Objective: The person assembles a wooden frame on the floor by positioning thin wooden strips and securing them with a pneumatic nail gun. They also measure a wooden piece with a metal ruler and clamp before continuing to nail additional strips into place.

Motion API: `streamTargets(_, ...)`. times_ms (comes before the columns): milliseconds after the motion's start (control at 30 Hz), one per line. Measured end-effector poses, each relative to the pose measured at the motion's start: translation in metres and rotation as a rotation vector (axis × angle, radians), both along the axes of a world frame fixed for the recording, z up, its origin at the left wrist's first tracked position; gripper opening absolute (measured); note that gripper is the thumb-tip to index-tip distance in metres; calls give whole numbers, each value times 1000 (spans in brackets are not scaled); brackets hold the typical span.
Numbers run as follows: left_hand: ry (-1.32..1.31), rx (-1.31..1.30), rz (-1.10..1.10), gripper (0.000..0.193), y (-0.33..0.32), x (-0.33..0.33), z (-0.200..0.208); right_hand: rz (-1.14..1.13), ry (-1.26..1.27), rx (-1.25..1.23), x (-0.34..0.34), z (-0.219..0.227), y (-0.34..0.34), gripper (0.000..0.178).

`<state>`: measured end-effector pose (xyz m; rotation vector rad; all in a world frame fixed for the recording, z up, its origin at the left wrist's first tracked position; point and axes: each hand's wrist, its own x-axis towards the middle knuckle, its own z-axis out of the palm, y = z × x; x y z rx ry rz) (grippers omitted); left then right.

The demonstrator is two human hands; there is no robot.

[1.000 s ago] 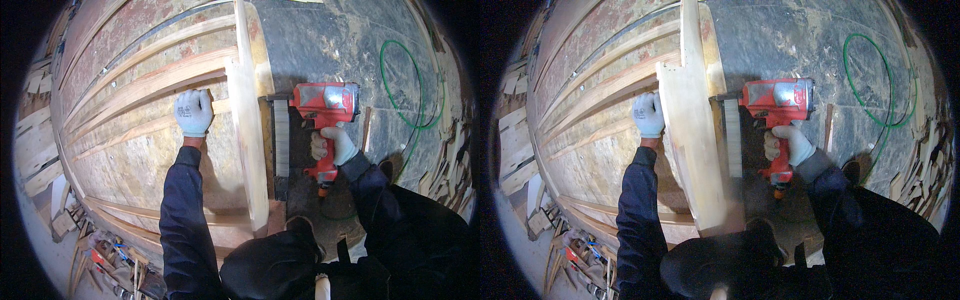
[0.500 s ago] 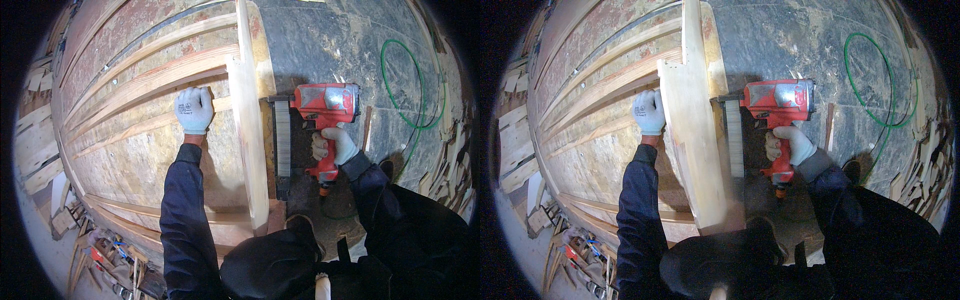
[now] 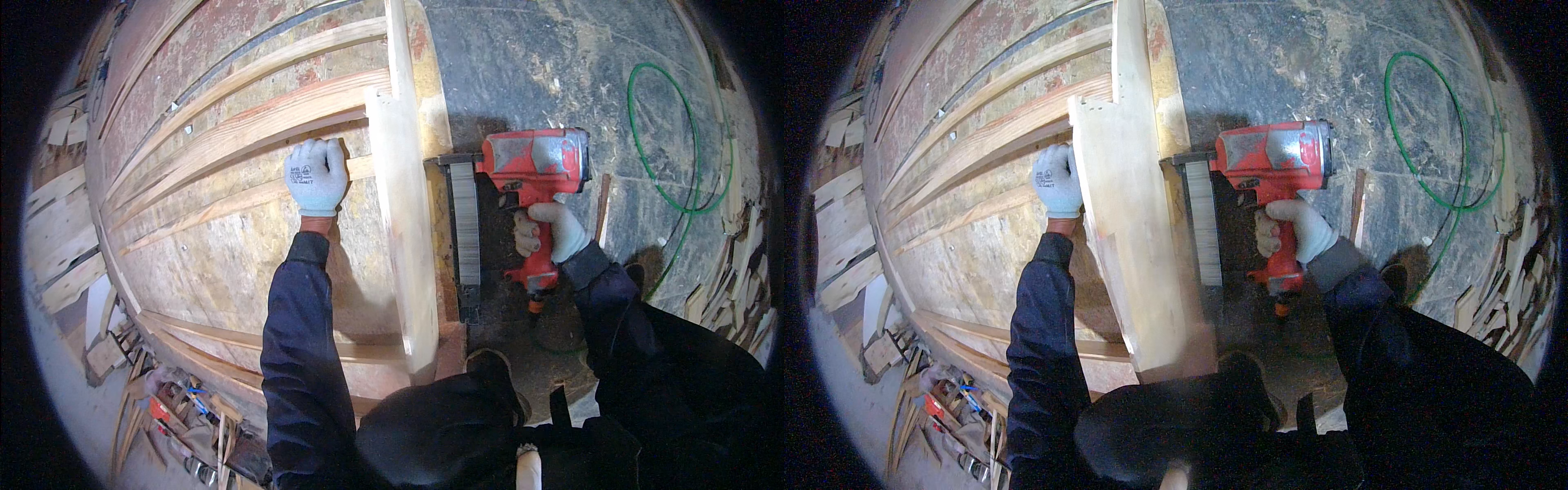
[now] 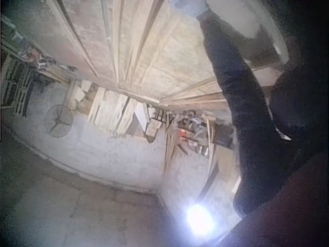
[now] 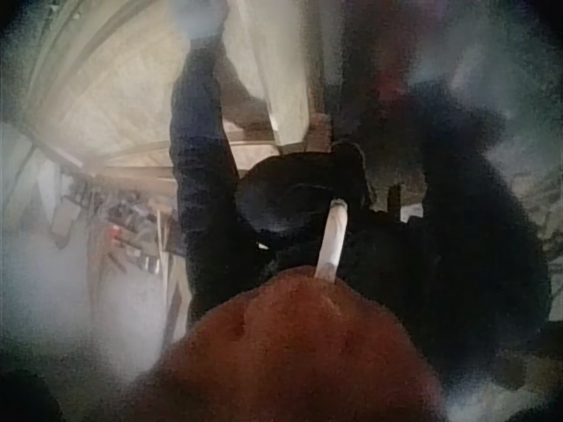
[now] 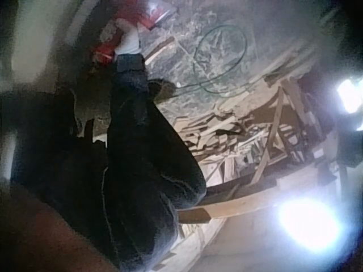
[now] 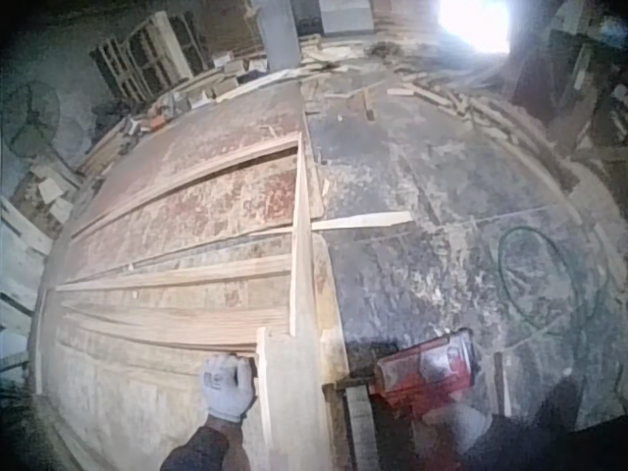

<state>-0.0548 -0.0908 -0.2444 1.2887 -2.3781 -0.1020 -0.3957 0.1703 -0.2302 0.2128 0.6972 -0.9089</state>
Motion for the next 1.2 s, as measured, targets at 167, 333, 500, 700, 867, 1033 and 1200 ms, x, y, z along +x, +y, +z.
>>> streamTargets(167, 5, 2, -5, 29, 0, 1, -2, -15, 8, -84, -4, -2, -3, 19)
streamTargets(333, -34, -39, -10, 30, 0, 2, -7, 20, 69, -100, -11, 4, -7, 25)
streamTargets(500, -73, 40, 28, 27, -1, -1, 0, 71, -15, -124, -14, 3, -14, 27)
streamTargets(700, -23, 255, 152, 35, 21, -3, 34, 141, 128, -99, -39, 52, -39, 20)
streamTargets(867, -93, 473, 252, 45, 116, -7, 125, 286, 657, -228, -85, 155, -71, 16)
streamTargets(1033, -251, 879, 338, 44, 227, -47, 208, 494, 1255, -534, -131, 220, -95, 19)
streamTargets(1200, -270, 608, 421, 41, 238, -60, 216, 581, 1490, -794, -171, 250, -79, 34)
